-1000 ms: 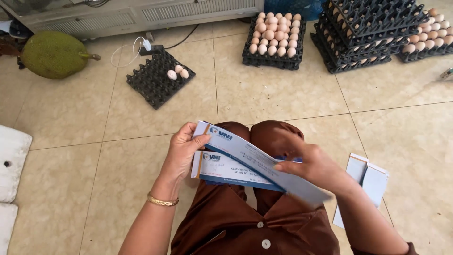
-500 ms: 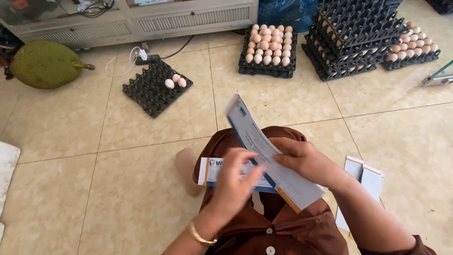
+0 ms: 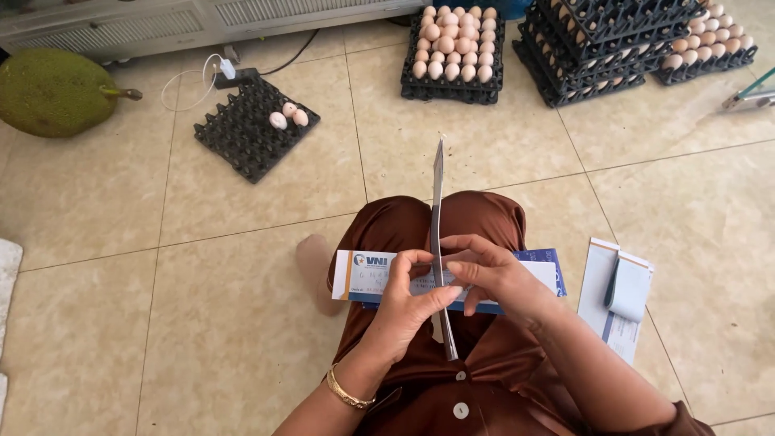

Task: The person is sitting on the floor sorting through a stack of papers and envelopes, inspecting and organizing them.

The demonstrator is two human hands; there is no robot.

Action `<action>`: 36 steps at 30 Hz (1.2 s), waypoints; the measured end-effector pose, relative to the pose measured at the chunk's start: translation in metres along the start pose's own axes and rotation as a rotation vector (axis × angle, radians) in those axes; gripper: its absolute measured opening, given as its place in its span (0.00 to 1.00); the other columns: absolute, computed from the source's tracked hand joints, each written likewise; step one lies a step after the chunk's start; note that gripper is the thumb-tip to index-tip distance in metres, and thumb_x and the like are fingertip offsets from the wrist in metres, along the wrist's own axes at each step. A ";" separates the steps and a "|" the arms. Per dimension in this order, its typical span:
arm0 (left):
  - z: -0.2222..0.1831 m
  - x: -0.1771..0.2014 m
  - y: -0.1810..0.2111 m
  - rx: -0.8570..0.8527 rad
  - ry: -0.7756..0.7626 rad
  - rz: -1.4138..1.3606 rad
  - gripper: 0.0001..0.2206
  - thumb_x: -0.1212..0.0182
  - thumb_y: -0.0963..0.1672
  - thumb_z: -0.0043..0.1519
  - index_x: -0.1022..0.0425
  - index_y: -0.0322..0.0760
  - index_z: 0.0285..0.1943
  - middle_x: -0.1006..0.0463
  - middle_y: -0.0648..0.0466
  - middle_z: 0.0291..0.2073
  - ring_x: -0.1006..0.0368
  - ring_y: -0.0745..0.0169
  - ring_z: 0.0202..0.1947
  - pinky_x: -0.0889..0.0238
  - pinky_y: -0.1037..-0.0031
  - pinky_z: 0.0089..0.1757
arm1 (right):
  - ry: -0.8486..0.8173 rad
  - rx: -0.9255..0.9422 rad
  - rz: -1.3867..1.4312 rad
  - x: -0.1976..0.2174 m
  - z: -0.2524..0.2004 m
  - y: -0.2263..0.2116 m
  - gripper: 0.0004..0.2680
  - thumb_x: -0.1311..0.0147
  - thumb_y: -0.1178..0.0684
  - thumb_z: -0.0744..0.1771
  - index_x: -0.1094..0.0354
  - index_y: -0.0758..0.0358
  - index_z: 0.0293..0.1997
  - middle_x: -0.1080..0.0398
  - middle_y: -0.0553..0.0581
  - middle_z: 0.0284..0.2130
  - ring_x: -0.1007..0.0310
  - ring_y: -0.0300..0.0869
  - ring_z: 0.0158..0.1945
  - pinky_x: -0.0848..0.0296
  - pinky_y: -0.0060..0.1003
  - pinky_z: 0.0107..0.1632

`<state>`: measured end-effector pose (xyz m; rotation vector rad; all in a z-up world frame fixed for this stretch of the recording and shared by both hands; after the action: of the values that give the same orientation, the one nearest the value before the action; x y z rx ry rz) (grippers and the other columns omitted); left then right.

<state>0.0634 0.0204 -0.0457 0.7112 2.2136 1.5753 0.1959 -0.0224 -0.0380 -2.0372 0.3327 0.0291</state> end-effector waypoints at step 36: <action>-0.009 -0.025 0.030 -0.033 -0.172 -0.519 0.46 0.30 0.47 0.49 0.49 0.46 0.80 0.34 0.50 0.71 0.35 0.57 0.67 0.39 0.63 0.61 | -0.051 0.233 0.116 0.027 -0.006 -0.013 0.19 0.40 0.58 0.63 0.29 0.70 0.61 0.23 0.63 0.36 0.29 0.44 0.26 0.24 0.36 0.25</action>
<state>0.0851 0.0074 -0.0144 0.2189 2.0233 1.2343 0.2245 -0.0279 -0.0282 -1.7823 0.4029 0.1094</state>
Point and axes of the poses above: each hand's wrist, its own z-axis towards the middle knuckle, its own x-axis out of the back of the hand, y = z × x, the point moved 10 cm from there along z, towards the middle knuckle
